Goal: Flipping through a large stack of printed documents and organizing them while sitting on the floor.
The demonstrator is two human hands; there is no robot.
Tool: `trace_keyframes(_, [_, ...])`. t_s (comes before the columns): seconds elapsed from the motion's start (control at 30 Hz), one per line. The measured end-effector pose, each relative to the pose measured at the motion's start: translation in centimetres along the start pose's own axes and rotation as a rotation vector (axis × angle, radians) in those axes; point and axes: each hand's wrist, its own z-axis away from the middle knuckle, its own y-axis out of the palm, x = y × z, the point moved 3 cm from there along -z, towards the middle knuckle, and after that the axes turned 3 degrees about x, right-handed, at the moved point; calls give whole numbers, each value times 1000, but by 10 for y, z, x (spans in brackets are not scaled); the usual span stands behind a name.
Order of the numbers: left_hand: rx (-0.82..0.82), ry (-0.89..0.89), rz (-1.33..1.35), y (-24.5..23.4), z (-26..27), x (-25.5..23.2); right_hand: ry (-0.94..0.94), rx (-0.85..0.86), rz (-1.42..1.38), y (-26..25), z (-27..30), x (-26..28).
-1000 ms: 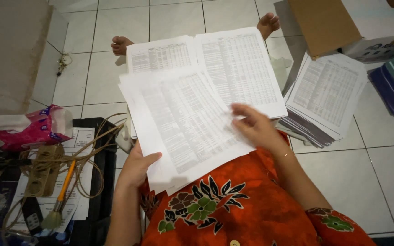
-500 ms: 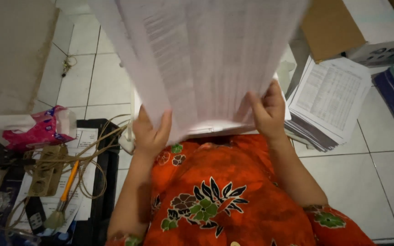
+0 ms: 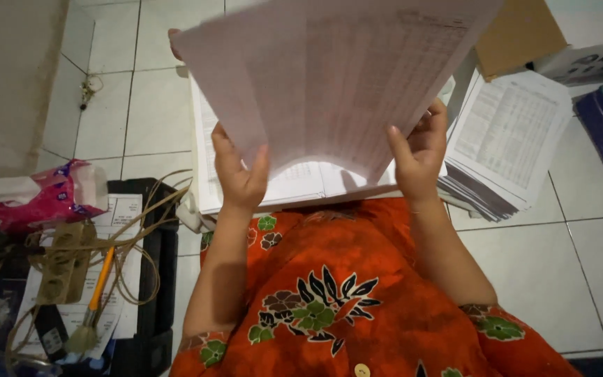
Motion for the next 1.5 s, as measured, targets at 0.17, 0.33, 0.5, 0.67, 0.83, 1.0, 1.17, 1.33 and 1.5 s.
trace_keyframes(0.17, [-28,-1,127,20,18,33,98,9,-67,-13,17,-57])
trace_keyframes(0.33, [-56,6,96,27,-3,32,49,-41,-28,-15,2,-63])
trace_keyframes(0.5, [-60,-22,40,36,4,34,43,-79,-2,-28,5,-78])
trace_keyframes(0.67, [-11,-181,55,40,55,63,207,-88,49,-14,51,-101])
trace_keyframes(0.83, [25,-228,50,40,53,68,219,-129,25,-11,37,-88])
trace_keyframes(1.0, [77,-299,61,44,49,47,314,-112,9,-16,61,-121])
trace_keyframes(1.17, [175,-387,39,52,69,64,419,-70,90,-16,66,-89])
trace_keyframes(1.33, [317,-424,63,79,21,13,404,-211,223,-46,46,-25])
trace_keyframes(1.5, [684,-599,240,140,2,-16,585,-476,221,-118,86,-38])
